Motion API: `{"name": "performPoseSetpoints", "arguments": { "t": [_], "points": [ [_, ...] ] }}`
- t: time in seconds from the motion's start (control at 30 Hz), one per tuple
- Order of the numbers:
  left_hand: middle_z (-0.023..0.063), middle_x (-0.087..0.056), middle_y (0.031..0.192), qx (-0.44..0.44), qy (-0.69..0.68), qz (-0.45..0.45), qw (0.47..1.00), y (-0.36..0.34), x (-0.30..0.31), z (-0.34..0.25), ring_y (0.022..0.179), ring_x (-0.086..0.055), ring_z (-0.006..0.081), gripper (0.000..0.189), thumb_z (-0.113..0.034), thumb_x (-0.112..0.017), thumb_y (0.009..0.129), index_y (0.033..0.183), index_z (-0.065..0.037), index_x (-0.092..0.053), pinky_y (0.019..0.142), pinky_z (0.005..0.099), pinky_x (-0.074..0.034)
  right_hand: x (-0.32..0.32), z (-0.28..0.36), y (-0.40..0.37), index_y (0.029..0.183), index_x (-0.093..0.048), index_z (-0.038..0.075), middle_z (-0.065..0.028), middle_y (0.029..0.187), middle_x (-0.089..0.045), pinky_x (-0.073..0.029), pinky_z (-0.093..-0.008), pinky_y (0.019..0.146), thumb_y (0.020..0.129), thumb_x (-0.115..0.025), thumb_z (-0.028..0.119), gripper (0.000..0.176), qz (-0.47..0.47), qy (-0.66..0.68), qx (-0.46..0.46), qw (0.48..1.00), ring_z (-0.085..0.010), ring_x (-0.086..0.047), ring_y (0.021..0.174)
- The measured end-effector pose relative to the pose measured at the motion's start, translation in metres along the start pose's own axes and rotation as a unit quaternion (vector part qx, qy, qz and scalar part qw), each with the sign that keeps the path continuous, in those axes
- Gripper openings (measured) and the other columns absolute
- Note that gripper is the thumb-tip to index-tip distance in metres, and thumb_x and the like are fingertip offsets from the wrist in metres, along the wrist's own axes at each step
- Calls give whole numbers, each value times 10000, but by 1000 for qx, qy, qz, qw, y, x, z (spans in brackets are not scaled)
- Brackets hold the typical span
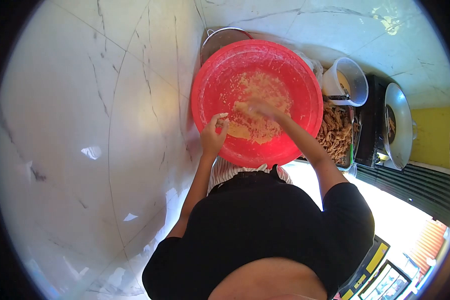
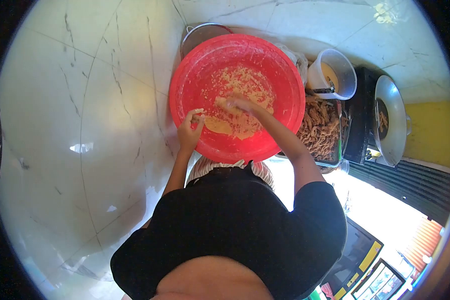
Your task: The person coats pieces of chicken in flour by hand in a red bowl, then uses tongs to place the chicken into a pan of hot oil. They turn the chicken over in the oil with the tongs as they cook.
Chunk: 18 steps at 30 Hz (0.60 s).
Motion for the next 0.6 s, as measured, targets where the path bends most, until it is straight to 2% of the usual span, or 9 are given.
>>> {"name": "performPoseSetpoints", "arguments": {
  "t": [0.1, 0.17, 0.2, 0.23, 0.27, 0.3, 0.37, 0.5, 0.6],
  "points": [
    [88, -626, 779, -1, -12, 11, 1000, 1, -2, 7, 703, -612, 191, 215, -151, -587, 776, 975, -72, -565, 623, 292, -465, 41, -2, 21, 1221, -436, 62, -113, 1186, -489, -406, -328, 864, 775, -558, 270, 507, -83, 4, 19, 996, -208, -469, 1083],
    [90, -625, 776, -2, -1, 12, 1000, 0, -3, 12, 706, -613, 196, 213, -152, -588, 777, 971, -69, -566, 621, 294, -465, 58, 12, 17, 1273, -340, 33, -177, 1177, -480, -357, -364, 919, 761, -575, 286, 617, -224, -1, 154, 962, -263, -447, 1108],
    [92, -624, 773, -1, 11, 14, 1000, -1, -3, 13, 708, -613, 200, 210, -153, -589, 778, 968, -67, -566, 620, 295, -465, 73, -4, 29, 1273, -340, 33, -177, 1177, -480, -357, -364, 919, 761, -575, 286, 617, -225, 0, 154, 962, -263, -447, 1108],
    [92, -624, 773, -2, 11, 15, 1000, 0, -2, 12, 708, -613, 200, 210, -153, -589, 778, 968, -67, -566, 620, 295, -465, 95, -31, 50, 1282, -317, 30, -191, 1200, -446, -332, -399, 933, 755, -577, 316, 653, -297, -205, 186, 914, -287, -415, 1130],
    [93, -624, 769, -14, 2, 10, 1000, 1, 0, 7, 711, -614, 202, 207, -156, -588, 780, 964, -64, -565, 621, 296, -466, 105, -45, 61, 1290, -293, 28, -204, 1224, -413, -307, -435, 947, 749, -579, 347, 690, -354, -399, 209, 819, -311, -382, 1151],
    [93, -623, 765, -25, -9, 5, 1000, 1, 1, 5, 714, -614, 203, 205, -159, -587, 783, 961, -62, -565, 622, 297, -467, 95, -42, 59, 1290, -293, 28, -204, 1224, -413, -307, -435, 947, 749, -579, 347, 690, -354, -400, 208, 820, -311, -382, 1151],
    [94, -623, 764, -23, -14, 9, 1000, 1, 0, 6, 713, -614, 203, 207, -161, -587, 784, 963, -59, -565, 624, 295, -468, 67, -28, 53, 1266, -324, 35, -205, 1258, -344, -284, -491, 935, 745, -564, 369, 663, -460, -458, 86, 756, -346, -336, 1156],
    [94, -623, 764, -17, -23, 10, 1000, 0, 1, 5, 707, -614, 200, 210, -160, -591, 784, 963, -54, -563, 631, 287, -471, 49, -35, 82, 1218, -385, 42, -169, 1257, -334, -269, -524, 914, 756, -541, 388, 598, -495, -444, 111, 738, -357, -319, 1146],
    [91, -624, 764, -22, -33, 6, 999, 1, 2, 3, 700, -613, 198, 205, -151, -593, 783, 959, -52, -563, 632, 283, -471, 7, -4, 74, 1217, -425, 132, -142, 1208, -409, -278, -499, 915, 778, -514, 334, 492, -406, -519, 152, 737, -351, -391, 1099]
  ]
}}
Point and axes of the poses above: each hand's wrist, its own y-axis towards the middle knuckle, its own x-axis out of the back of the hand, z = x × y, the point moved 2 cm from there along y, towards the middle knuckle
